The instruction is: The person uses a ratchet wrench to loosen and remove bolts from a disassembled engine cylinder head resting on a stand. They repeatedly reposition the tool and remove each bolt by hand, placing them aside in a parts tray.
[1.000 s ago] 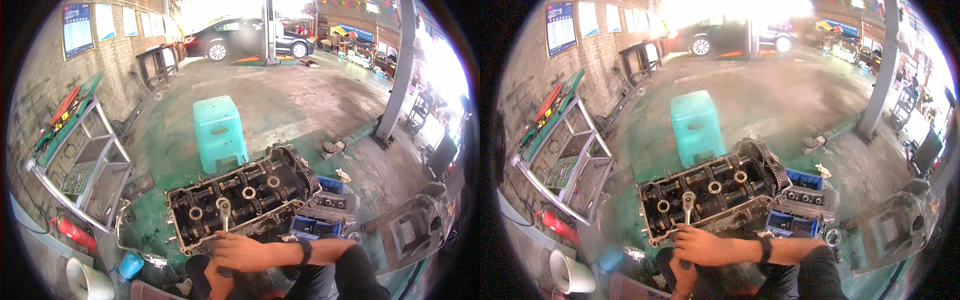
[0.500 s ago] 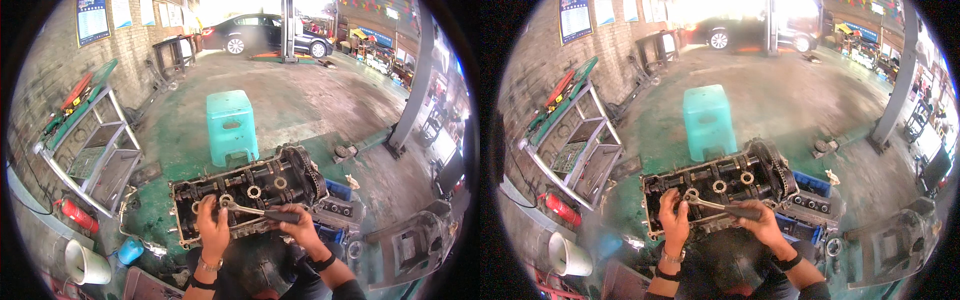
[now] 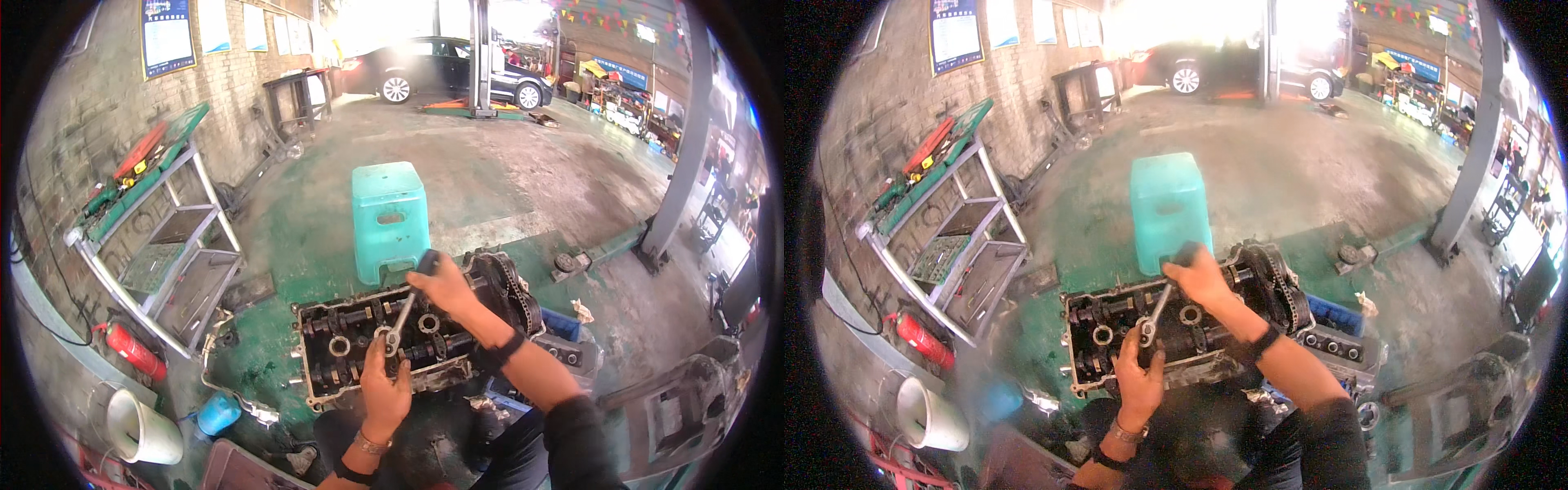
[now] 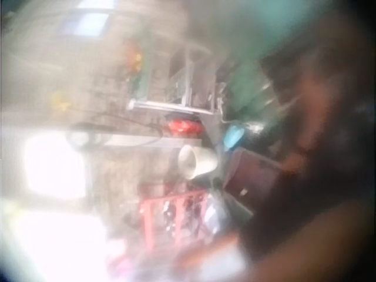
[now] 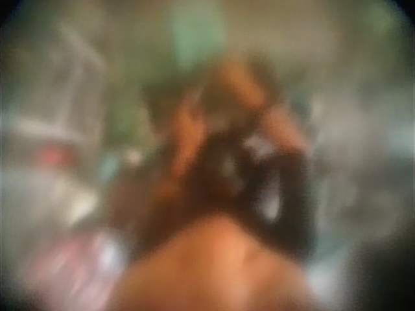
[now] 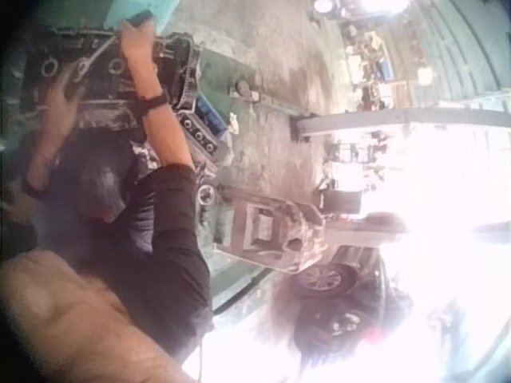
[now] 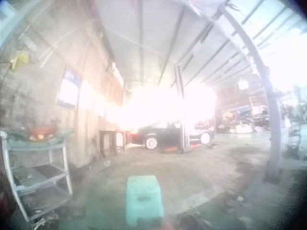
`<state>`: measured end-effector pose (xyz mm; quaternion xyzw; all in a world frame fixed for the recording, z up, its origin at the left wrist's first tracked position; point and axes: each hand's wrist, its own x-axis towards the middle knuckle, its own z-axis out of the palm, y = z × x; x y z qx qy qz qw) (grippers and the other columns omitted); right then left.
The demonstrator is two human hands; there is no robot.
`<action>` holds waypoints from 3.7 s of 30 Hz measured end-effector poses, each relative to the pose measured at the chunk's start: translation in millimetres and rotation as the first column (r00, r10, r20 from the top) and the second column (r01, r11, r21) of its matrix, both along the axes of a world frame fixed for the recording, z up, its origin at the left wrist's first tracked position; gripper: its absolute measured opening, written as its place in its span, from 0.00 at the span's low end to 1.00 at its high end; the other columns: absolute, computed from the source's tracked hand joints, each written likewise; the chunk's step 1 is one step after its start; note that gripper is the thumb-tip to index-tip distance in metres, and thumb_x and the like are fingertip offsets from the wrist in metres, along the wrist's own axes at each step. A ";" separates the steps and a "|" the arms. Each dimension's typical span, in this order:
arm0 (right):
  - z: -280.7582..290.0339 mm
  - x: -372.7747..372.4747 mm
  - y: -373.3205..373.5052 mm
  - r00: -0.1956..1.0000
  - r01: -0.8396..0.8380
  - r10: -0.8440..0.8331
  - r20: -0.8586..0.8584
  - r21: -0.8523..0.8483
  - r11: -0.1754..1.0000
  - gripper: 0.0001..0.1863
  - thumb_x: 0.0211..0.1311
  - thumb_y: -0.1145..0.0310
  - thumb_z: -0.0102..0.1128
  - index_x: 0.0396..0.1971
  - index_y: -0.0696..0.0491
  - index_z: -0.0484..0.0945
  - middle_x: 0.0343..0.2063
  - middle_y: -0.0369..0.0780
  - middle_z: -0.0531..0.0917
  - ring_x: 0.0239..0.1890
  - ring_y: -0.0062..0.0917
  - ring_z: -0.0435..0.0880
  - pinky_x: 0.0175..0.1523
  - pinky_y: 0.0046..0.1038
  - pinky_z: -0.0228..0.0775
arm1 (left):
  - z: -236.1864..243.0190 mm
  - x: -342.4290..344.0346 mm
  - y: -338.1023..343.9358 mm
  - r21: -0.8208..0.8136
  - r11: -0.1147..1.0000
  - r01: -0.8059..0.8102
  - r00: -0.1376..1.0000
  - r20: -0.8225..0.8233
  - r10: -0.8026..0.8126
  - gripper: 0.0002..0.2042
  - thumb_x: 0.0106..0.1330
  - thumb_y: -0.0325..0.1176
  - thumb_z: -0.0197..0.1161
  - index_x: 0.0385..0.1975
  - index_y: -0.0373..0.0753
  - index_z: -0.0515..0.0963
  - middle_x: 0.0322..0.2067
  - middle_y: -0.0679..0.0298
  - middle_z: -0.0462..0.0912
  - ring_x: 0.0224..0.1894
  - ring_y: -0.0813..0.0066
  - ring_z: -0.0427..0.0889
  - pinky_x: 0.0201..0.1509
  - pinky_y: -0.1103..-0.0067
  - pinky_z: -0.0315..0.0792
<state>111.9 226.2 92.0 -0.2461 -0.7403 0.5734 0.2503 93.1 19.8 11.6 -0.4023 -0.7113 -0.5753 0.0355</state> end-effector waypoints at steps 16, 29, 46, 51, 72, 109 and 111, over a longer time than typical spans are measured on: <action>10.6 -88.2 -117.7 0.870 -0.464 0.336 0.361 0.831 0.308 0.14 0.45 0.73 0.63 0.36 0.57 0.79 0.27 0.50 0.84 0.34 0.46 0.85 0.37 0.44 0.76 | -32.7 43.3 -21.7 -0.024 1.000 0.007 0.999 -0.046 -0.008 0.24 0.66 0.26 0.61 0.60 0.27 0.65 0.60 0.42 0.65 0.62 0.46 0.68 0.63 0.60 0.65; -42.4 79.2 -139.8 0.790 -0.228 0.612 -0.033 0.911 0.344 0.15 0.46 0.68 0.62 0.37 0.50 0.79 0.40 0.36 0.83 0.35 0.29 0.77 0.36 0.33 0.73 | -82.8 24.1 -91.0 0.251 0.966 0.065 0.997 0.032 -0.076 0.10 0.69 0.32 0.61 0.40 0.29 0.77 0.40 0.56 0.82 0.39 0.69 0.82 0.43 0.75 0.75; -99.4 147.2 -50.6 0.800 -0.233 -0.075 -0.596 -0.423 0.876 0.16 0.64 0.81 0.60 0.51 0.61 0.73 0.54 0.47 0.79 0.51 0.29 0.83 0.51 0.30 0.82 | 17.4 -29.2 4.0 -0.061 0.985 0.164 0.972 0.183 -0.151 0.19 0.68 0.33 0.62 0.55 0.30 0.73 0.51 0.57 0.78 0.50 0.71 0.78 0.55 0.75 0.72; -104.4 153.7 -49.2 0.862 -0.203 -0.076 -0.502 -0.478 0.855 0.17 0.63 0.82 0.62 0.51 0.63 0.73 0.53 0.46 0.79 0.47 0.26 0.84 0.49 0.29 0.83 | 15.8 -34.7 4.6 -0.105 0.956 0.274 0.943 0.224 -0.246 0.19 0.66 0.27 0.63 0.56 0.32 0.74 0.53 0.61 0.78 0.54 0.72 0.77 0.58 0.77 0.70; -91.8 136.1 -59.6 0.992 0.002 0.057 -0.114 0.460 0.888 0.19 0.47 0.66 0.74 0.39 0.57 0.82 0.29 0.45 0.85 0.31 0.42 0.85 0.36 0.38 0.76 | 21.7 -45.8 -2.6 -0.264 0.925 0.275 0.956 0.182 -0.232 0.28 0.55 0.14 0.66 0.59 0.30 0.72 0.51 0.57 0.82 0.52 0.71 0.80 0.59 0.75 0.73; -108.9 130.6 -51.9 0.986 -0.036 0.109 -0.128 0.471 0.881 0.19 0.50 0.61 0.71 0.39 0.57 0.80 0.27 0.45 0.83 0.30 0.44 0.83 0.34 0.42 0.75 | 11.3 -51.2 2.6 -0.302 0.952 0.044 0.998 0.060 -0.028 0.12 0.58 0.27 0.71 0.40 0.31 0.80 0.38 0.65 0.82 0.40 0.79 0.78 0.46 0.82 0.71; -106.7 130.8 -51.9 0.991 -0.073 0.116 -0.065 0.463 0.883 0.19 0.51 0.60 0.70 0.39 0.57 0.80 0.28 0.46 0.83 0.31 0.45 0.84 0.34 0.42 0.75 | 8.9 -52.1 0.3 -0.301 0.953 0.035 0.996 0.083 -0.010 0.13 0.58 0.29 0.71 0.40 0.31 0.80 0.37 0.67 0.82 0.38 0.80 0.77 0.44 0.83 0.71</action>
